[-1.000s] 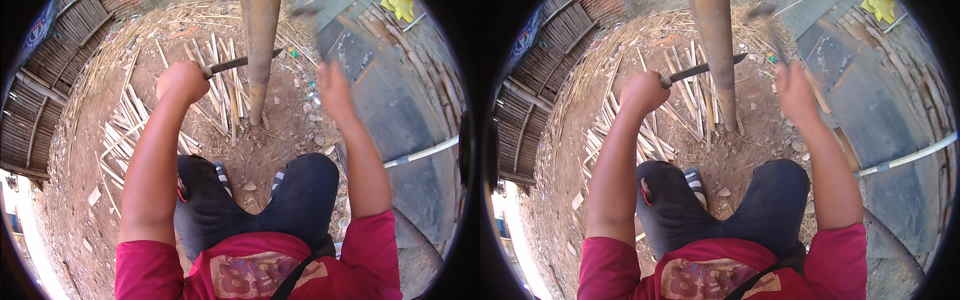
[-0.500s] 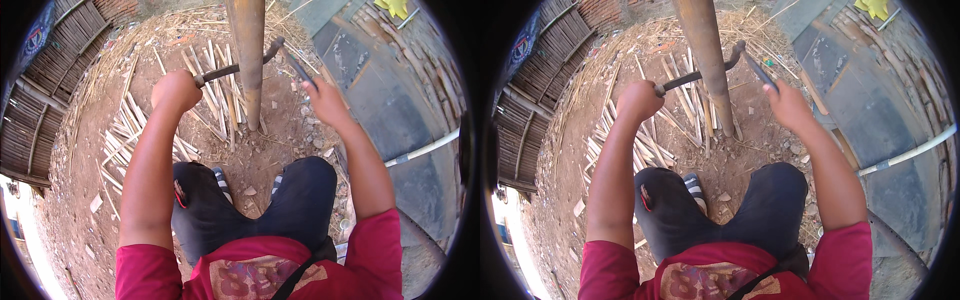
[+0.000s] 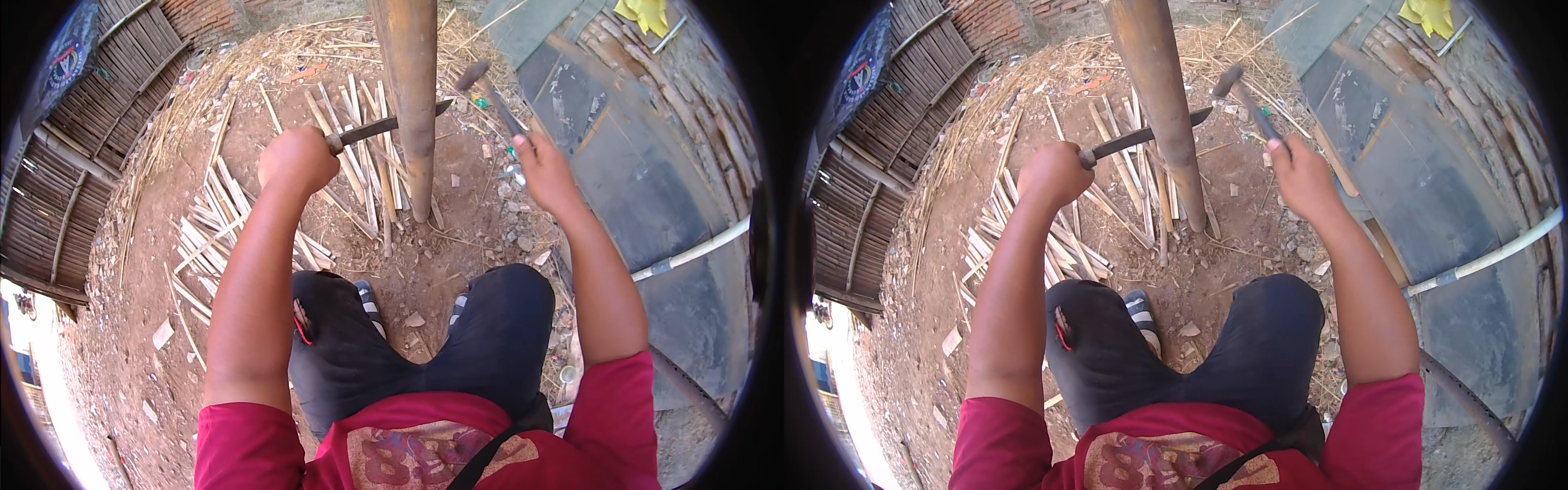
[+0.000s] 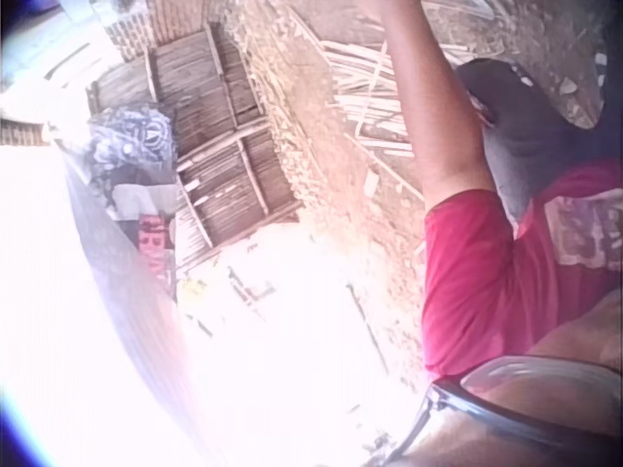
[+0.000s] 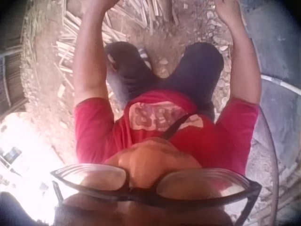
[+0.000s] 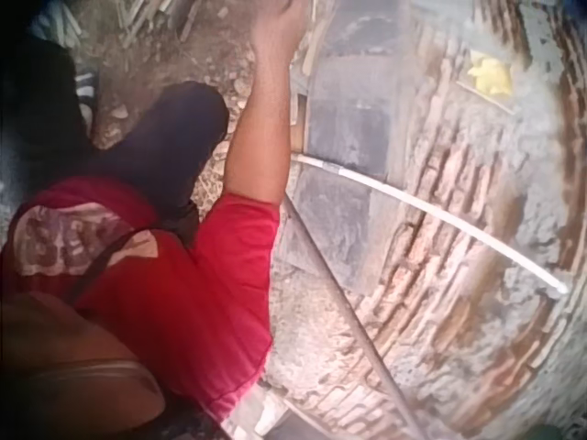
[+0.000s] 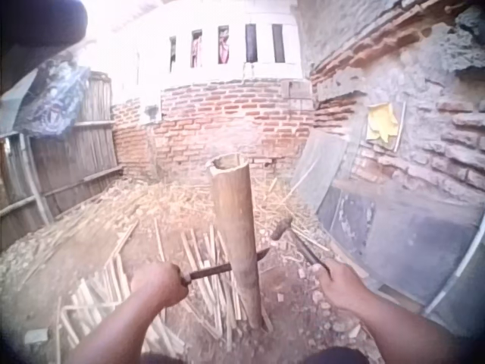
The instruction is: The person splits a bamboo stalk by driving a large knife into the end with a hammer and then pulling the knife down the length of the stalk.
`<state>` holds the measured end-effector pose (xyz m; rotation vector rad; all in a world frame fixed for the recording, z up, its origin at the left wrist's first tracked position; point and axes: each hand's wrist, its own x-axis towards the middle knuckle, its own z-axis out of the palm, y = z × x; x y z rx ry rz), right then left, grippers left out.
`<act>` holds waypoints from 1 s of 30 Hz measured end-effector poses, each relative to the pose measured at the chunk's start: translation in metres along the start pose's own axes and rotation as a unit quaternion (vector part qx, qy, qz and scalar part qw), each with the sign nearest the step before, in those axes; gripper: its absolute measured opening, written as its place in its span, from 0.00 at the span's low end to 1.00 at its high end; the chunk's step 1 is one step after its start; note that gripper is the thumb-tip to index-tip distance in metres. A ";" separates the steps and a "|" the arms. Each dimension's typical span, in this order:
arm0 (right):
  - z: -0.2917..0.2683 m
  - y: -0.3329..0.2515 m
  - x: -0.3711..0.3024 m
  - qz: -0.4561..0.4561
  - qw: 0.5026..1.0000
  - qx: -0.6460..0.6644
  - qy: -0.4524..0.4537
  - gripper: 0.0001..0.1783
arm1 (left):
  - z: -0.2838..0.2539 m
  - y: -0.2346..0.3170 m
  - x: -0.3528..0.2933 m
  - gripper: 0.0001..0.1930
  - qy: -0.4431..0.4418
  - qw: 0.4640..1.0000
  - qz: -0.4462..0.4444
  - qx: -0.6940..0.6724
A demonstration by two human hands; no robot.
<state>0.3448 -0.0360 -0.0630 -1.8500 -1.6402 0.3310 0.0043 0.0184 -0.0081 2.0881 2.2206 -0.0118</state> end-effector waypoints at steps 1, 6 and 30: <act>-0.006 -0.008 0.001 -0.002 0.999 0.030 0.039 0.25 | -0.003 0.001 0.000 0.15 -0.008 1.000 -0.006 0.001; 0.021 -0.004 -0.002 -0.045 0.995 -0.082 0.043 0.27 | 0.001 0.002 0.004 0.15 0.004 1.000 0.009 0.004; 0.026 0.013 0.000 -0.083 0.992 -0.093 -0.026 0.26 | 0.000 0.004 0.001 0.14 0.020 0.999 0.033 -0.009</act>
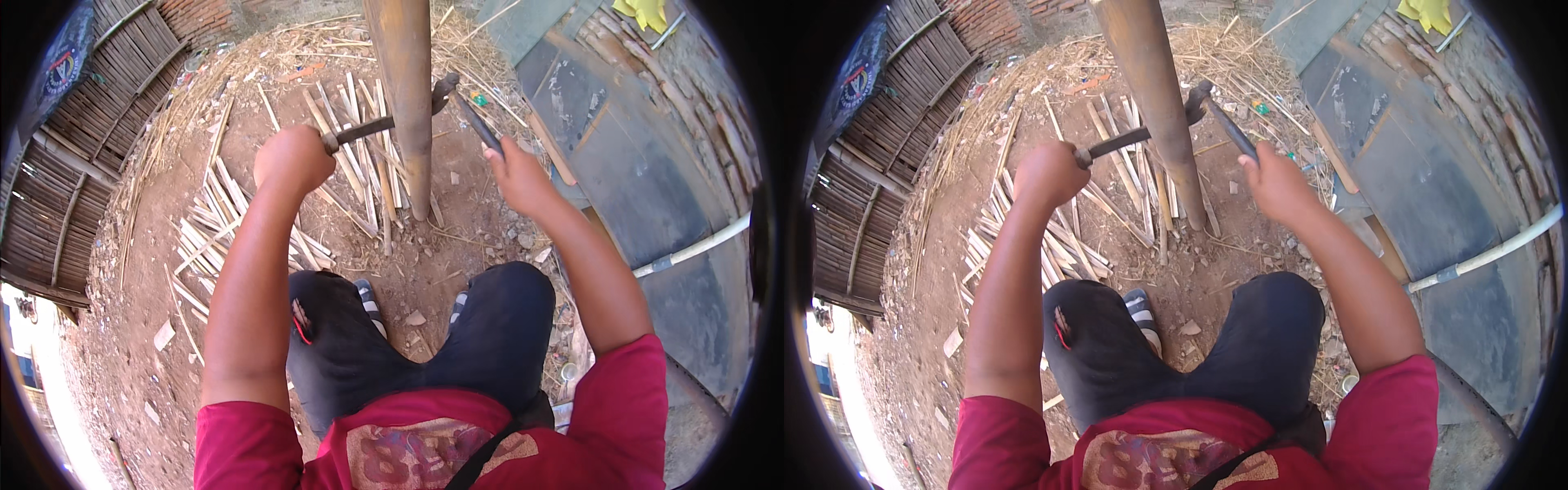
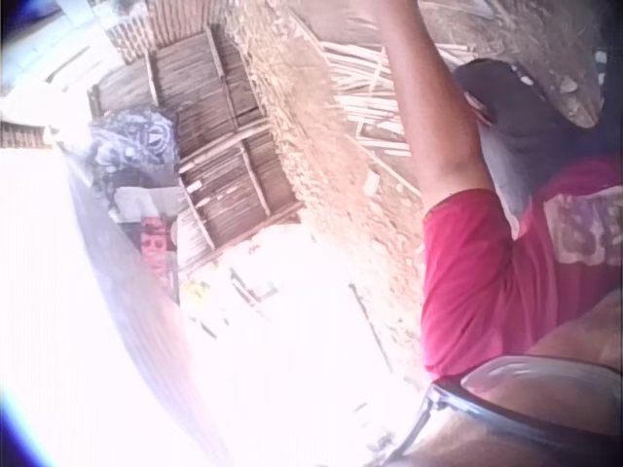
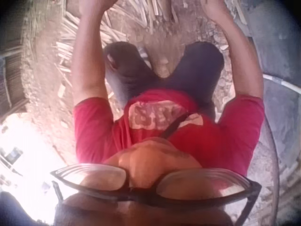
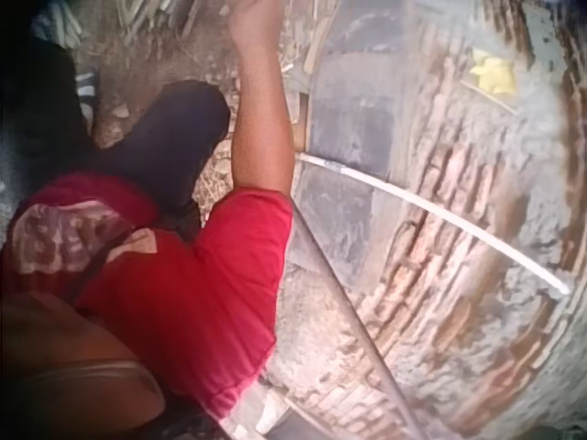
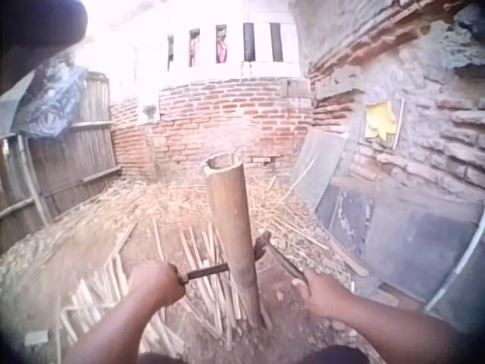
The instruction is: The person splits a bamboo stalk by driving a large knife into the end with a hammer and then pulling the knife down the length of the stalk.
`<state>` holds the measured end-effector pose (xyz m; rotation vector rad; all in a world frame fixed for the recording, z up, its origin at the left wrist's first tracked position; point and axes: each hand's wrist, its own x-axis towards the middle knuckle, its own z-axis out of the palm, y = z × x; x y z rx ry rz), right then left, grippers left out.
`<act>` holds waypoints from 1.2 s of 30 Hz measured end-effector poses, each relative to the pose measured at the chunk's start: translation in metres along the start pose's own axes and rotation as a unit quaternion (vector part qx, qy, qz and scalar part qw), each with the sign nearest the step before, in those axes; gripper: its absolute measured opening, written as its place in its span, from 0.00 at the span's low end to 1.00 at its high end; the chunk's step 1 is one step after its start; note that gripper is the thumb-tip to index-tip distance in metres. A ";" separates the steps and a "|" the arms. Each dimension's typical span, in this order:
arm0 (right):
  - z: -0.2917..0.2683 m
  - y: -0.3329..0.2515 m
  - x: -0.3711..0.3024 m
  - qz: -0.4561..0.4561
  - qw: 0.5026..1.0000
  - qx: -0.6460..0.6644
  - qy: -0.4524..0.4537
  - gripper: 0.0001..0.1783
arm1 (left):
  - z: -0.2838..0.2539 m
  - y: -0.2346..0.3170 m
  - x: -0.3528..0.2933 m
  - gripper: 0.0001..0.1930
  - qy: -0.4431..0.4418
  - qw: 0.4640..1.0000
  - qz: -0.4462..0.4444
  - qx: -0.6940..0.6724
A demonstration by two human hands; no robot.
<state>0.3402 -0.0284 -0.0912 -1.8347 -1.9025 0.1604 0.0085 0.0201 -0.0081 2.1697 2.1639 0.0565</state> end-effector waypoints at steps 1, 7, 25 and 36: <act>-0.020 -0.012 0.007 0.005 1.000 0.014 -0.019 0.25 | -0.001 -0.004 0.000 0.15 0.002 1.000 -0.008 0.002; -0.069 -0.035 0.030 0.065 0.973 0.161 0.150 0.26 | 0.006 -0.010 0.005 0.16 -0.013 0.999 -0.028 0.028; -0.021 -0.008 0.011 0.021 0.997 0.048 0.050 0.27 | 0.004 -0.009 0.004 0.16 -0.005 0.999 -0.030 0.023; -0.014 -0.024 0.009 0.055 0.997 0.030 -0.037 0.28 | 0.005 -0.010 0.006 0.16 0.005 0.999 -0.033 0.026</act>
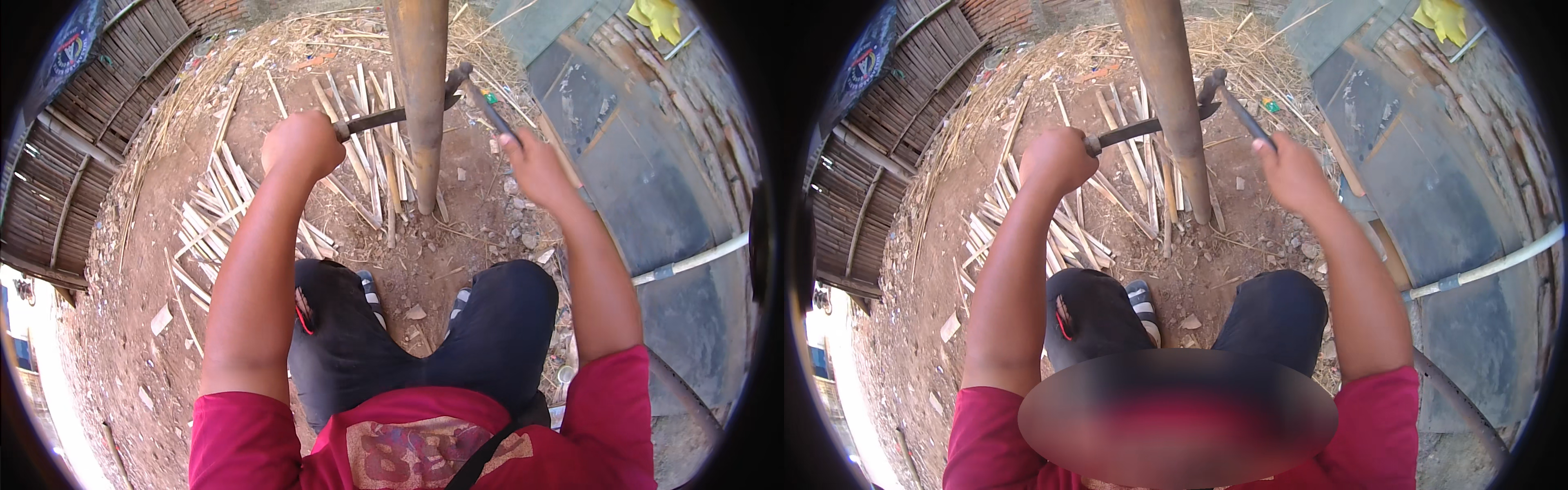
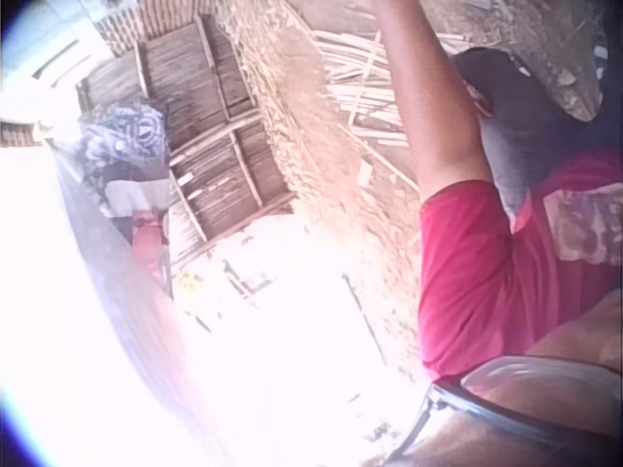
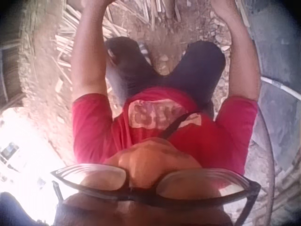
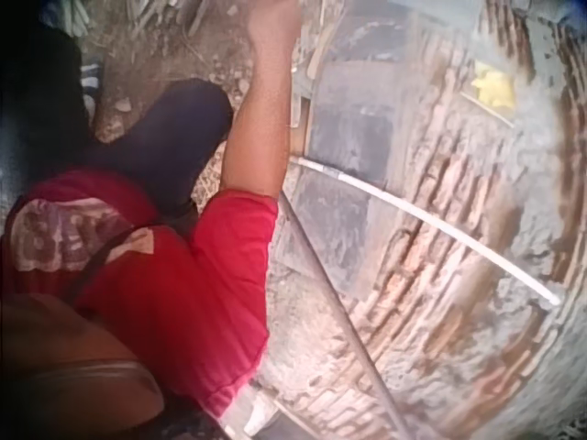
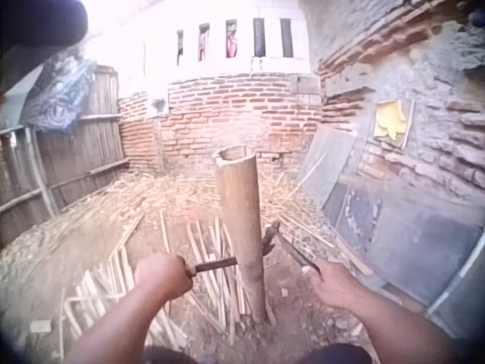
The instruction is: The person splits a bamboo stalk by driving a large knife into the end with a hammer and then pulling the knife down the length of the stalk.
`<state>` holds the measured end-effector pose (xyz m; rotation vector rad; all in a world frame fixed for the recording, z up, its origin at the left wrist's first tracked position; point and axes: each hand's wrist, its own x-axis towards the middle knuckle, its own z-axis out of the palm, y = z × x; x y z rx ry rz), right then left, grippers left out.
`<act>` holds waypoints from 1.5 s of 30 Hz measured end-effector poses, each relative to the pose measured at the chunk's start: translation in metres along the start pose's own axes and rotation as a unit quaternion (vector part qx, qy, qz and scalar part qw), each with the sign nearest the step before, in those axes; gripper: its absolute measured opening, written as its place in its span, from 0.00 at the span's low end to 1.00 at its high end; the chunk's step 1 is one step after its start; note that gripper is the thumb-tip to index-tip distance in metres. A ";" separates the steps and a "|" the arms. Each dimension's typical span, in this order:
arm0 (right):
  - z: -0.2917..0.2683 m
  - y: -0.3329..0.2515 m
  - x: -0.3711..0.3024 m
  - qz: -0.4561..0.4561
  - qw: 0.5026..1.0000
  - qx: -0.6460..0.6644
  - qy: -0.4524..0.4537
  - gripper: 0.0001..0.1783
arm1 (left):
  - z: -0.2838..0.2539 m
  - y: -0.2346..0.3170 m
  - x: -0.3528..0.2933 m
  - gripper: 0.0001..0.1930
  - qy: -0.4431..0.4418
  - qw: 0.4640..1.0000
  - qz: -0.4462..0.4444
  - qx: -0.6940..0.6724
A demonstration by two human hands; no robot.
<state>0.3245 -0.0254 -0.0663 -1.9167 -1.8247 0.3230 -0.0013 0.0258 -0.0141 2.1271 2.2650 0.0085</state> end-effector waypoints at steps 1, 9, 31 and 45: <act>-0.018 -0.010 0.003 0.003 1.000 0.018 0.006 0.29 | 0.003 -0.002 -0.002 0.15 0.001 1.000 -0.004 0.001; 0.043 0.046 0.004 -0.082 0.987 -0.071 0.122 0.27 | -0.002 0.008 -0.006 0.15 -0.016 1.000 0.008 -0.013; -0.026 -0.004 0.015 -0.096 0.973 0.021 0.208 0.29 | -0.002 0.004 -0.004 0.15 -0.015 1.000 0.006 -0.003; 0.012 0.015 0.006 -0.065 0.986 -0.066 0.138 0.27 | -0.009 0.009 -0.009 0.16 -0.017 1.000 -0.011 0.012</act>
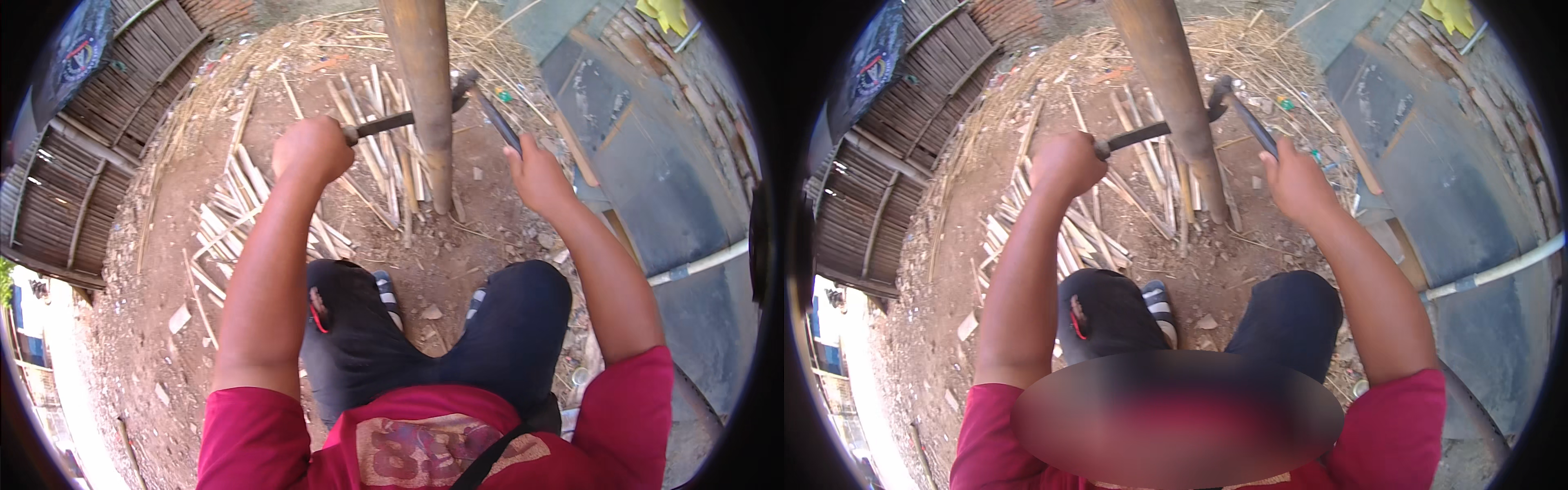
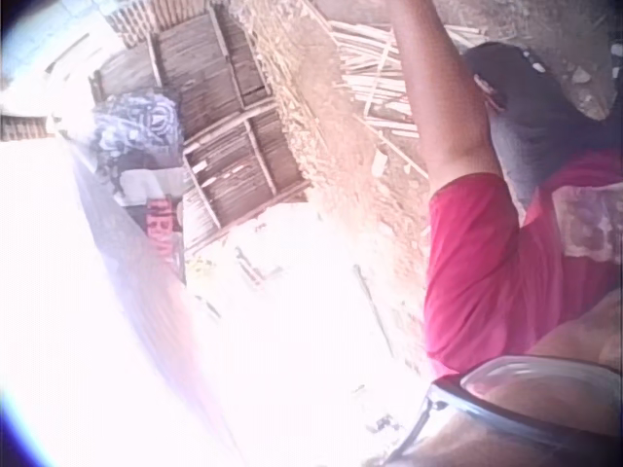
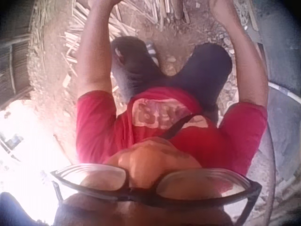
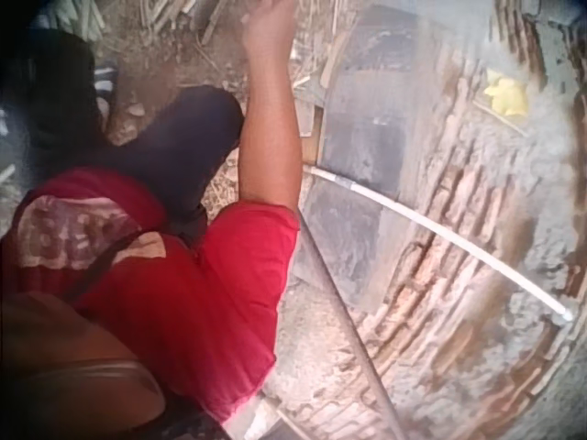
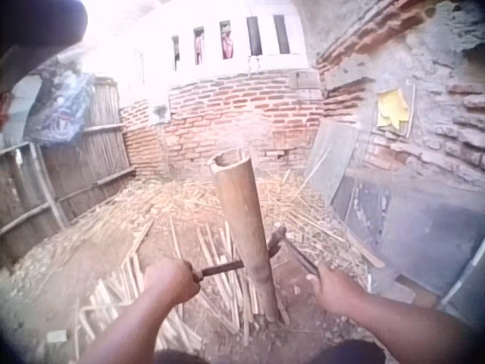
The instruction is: The person splits a bamboo stalk by driving a large knife into the end with a hammer and then pulling the knife down the length of the stalk.
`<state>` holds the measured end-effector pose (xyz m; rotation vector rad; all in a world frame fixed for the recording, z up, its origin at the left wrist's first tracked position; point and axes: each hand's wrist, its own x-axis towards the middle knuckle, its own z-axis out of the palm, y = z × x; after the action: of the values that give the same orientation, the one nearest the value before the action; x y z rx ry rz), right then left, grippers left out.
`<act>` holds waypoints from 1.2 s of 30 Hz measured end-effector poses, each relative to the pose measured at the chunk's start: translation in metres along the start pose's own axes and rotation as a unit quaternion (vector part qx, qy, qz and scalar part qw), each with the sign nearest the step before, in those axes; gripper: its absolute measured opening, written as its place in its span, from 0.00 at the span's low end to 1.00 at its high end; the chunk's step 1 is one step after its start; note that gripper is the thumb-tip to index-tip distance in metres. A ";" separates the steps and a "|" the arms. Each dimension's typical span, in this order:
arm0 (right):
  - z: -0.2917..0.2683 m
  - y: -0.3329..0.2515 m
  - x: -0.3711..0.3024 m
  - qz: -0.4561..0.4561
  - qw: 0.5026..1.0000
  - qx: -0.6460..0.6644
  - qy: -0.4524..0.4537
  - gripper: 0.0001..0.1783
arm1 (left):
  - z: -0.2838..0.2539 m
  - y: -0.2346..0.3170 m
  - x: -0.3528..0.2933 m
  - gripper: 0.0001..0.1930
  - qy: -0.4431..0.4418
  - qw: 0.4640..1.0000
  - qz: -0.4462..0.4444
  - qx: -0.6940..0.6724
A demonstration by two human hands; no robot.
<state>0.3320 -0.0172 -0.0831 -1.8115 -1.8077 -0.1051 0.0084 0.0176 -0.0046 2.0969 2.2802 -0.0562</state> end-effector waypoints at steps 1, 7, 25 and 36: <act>-0.003 0.002 -0.001 0.013 0.999 0.028 -0.034 0.27 | 0.003 0.001 -0.002 0.16 -0.005 1.000 -0.004 -0.005; -0.060 -0.031 0.025 0.081 0.984 0.152 0.038 0.26 | -0.001 -0.010 -0.002 0.15 -0.015 1.000 0.005 0.005; 0.014 0.004 -0.010 0.044 0.992 0.109 -0.053 0.26 | 0.002 -0.009 -0.003 0.16 0.010 1.000 0.010 0.005; -0.005 -0.004 -0.013 0.057 0.988 0.102 -0.104 0.27 | 0.007 -0.016 -0.002 0.15 0.001 1.000 0.002 0.001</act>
<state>0.3282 -0.0316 -0.0836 -1.8265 -1.7752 0.3139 -0.0078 0.0140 -0.0118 2.1027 2.2782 -0.0560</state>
